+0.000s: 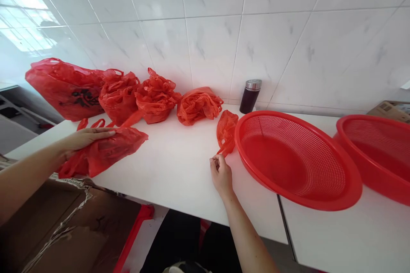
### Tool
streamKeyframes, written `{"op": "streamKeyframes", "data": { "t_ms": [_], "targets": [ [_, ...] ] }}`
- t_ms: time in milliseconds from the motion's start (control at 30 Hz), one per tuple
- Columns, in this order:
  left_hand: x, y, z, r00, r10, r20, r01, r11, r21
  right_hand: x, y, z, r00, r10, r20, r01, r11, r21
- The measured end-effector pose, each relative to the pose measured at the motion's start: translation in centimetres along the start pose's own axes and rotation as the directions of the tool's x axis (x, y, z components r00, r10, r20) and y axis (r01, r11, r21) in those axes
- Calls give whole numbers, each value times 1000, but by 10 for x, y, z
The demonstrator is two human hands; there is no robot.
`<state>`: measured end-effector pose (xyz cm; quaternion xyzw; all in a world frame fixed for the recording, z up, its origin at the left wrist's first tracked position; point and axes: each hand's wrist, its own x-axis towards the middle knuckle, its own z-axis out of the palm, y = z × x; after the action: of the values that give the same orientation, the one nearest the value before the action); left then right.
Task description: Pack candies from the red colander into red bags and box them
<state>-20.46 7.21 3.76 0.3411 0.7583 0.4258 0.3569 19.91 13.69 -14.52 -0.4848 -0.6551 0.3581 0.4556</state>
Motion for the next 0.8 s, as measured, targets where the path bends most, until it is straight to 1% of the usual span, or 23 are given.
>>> {"op": "streamKeyframes", "data": {
  "t_ms": [67, 133, 233, 300, 367, 433, 467, 533, 600, 633, 667, 700, 733, 767, 800],
  "targets": [
    [4, -8, -4, 998, -15, 53, 15, 1000, 5, 0, 0, 0, 1000, 2, 3, -2, 1000, -5],
    [7, -19, -7, 997, 18, 71, -20, 1000, 20, 0, 0, 0, 1000, 5, 2, -5, 1000, -8],
    [11, -39, -15, 998, 60, 30, -63, 990, 123, -1, 0, 0, 1000, 10, 3, -10, 1000, -9],
    [14, -52, -23, 997, 66, -48, -52, 966, 255, 0, 0, 0, 1000, 11, 7, -11, 1000, -9],
    [16, -62, -31, 985, 96, -143, -29, 911, 412, 0, 0, 0, 1000, 10, 13, -9, 1000, -9],
    [14, -66, -35, 964, 159, -214, -16, 834, 552, 0, 0, 0, 1000, 8, 14, -8, 1000, -10],
    [11, -66, -35, 952, 204, -229, -24, 793, 609, 0, 0, 0, 1000, 7, 14, -7, 1000, -11],
    [2, -63, -26, 923, 307, -231, -66, 719, 692, 0, 0, 0, 1000, 6, 9, -6, 1000, -14],
    [-9, -59, -12, 905, 391, -168, -133, 634, 762, 1, 0, 1, 1000, 2, 5, -2, 1000, -21],
    [-14, -58, -4, 913, 393, -106, -165, 596, 786, 1, 0, 1, 1000, -2, 4, 2, 1000, -25],
    [-16, -58, 3, 937, 349, -26, -194, 580, 791, 1, 1, 1, 1000, -7, 2, 7, 999, -31],
    [-17, -58, 9, 960, 273, 58, -214, 584, 783, 1, 1, 2, 1000, -13, -1, 13, 999, -39],
    [-16, -60, 13, 973, 187, 133, -221, 604, 766, 1, 1, 2, 1000, -19, -4, 19, 999, -48],
    [-13, -61, 16, 977, 114, 181, -211, 634, 744, 1, 0, 2, 1000, -26, -9, 26, 998, -58],
    [-9, -63, 18, 978, 71, 197, -194, 663, 723, 0, 0, 3, 999, -33, -18, 32, 997, -71]
  ]
}}
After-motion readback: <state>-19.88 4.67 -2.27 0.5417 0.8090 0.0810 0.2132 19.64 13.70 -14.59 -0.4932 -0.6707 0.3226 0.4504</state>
